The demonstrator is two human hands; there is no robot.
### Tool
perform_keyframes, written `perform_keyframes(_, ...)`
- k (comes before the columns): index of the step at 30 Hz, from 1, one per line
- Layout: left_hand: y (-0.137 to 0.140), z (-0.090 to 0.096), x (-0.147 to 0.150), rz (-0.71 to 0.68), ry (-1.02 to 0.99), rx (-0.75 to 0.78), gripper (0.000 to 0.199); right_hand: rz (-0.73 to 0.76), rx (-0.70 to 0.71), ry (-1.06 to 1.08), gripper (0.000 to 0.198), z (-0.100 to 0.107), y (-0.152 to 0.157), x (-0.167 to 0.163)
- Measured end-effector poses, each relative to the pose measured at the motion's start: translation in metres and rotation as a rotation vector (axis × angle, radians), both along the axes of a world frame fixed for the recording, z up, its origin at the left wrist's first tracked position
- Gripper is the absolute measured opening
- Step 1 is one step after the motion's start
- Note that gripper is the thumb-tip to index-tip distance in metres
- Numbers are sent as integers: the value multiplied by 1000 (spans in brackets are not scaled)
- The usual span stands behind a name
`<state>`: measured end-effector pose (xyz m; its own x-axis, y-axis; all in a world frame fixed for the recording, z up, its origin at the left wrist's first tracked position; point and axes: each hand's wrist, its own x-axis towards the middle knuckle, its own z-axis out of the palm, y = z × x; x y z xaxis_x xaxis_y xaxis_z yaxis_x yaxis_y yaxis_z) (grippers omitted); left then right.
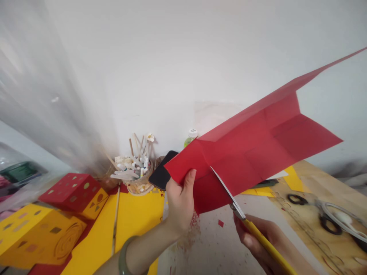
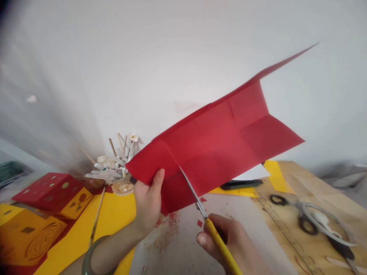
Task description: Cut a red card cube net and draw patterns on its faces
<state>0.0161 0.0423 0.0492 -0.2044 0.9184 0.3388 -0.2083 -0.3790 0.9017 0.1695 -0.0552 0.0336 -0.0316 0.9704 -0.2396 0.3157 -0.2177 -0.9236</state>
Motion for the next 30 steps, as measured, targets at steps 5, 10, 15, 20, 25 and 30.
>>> perform_keyframes(5, -1, 0, 0, -5, 20, 30, 43, -105, 6, -19, 73, 8, -3, -8)
perform_keyframes(10, -1, 0, 0, -15, 10, 27, 33, -114, 7, -16, 72, 11, -4, -9)
perform_keyframes(15, -3, 1, 0, -73, -47, 5, 23, -52, -24, 23, 71, 14, -5, -10)
perform_keyframes(20, -6, 3, 2, -242, -124, -44, 21, 4, 4, 92, 67, 17, -9, -8)
perform_keyframes(25, -7, -2, 2, -195, -135, -62, 25, 59, -22, 34, 64, 12, -10, 1)
perform_keyframes(30, -7, -13, 2, -200, -170, -164, 43, -35, 35, 68, 64, 11, -13, -1)
